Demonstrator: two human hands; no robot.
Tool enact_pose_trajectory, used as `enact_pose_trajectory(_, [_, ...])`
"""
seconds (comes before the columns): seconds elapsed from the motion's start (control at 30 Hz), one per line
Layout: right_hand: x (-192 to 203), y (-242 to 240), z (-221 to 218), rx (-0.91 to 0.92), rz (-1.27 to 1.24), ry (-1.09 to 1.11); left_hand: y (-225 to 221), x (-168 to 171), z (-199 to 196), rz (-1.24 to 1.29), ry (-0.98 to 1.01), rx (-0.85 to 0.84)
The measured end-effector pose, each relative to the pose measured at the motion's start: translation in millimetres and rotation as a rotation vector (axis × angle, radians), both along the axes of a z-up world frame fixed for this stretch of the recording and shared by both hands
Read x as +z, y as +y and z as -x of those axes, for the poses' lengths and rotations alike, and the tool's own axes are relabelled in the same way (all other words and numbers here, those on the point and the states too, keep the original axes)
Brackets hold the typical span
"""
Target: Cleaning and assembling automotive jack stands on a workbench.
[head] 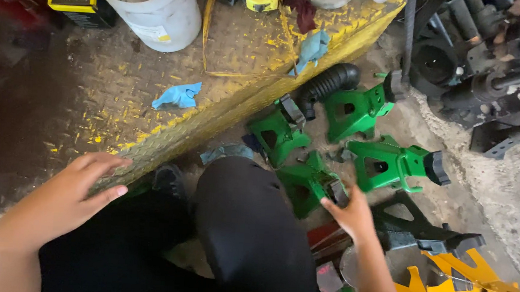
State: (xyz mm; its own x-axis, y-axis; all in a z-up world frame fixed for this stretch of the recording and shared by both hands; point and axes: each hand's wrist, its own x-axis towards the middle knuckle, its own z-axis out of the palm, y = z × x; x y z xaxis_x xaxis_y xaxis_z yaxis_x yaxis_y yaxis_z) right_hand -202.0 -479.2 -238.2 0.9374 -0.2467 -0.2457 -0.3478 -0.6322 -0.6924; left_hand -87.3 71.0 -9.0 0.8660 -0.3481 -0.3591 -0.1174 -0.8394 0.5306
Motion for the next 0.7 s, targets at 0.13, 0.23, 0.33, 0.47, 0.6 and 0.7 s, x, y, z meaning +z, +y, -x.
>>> enact_pose_trajectory(0.13, [-21, 5, 7, -0.225, 0.023, -0.037, -6, 4, 2, 0.031, -0.042, -0.019])
enact_pose_trajectory(0.23, [-65, -11, 25, -0.454, -0.672, -0.191, -9, 9, 3, 0.003, -0.043, -0.022])
enact_pose_trajectory(0.33, [-91, -9, 51, -0.759, -1.226, -0.468, -7, 5, 3, 0.030, -0.085, -0.052])
enact_pose_trajectory(0.47, [-183, -5, 94, -0.700, -0.767, -0.160, -5, 2, 3, -0.020, -0.032, -0.021])
enact_pose_trajectory(0.6, [-143, 26, 76, -0.442, -0.048, -0.029, -1, -2, 5, -0.017, -0.016, 0.005])
enact_pose_trajectory(0.7, [-87, 41, 34, -0.385, -0.340, -0.226, -1, -1, 6, 0.007, -0.070, -0.037])
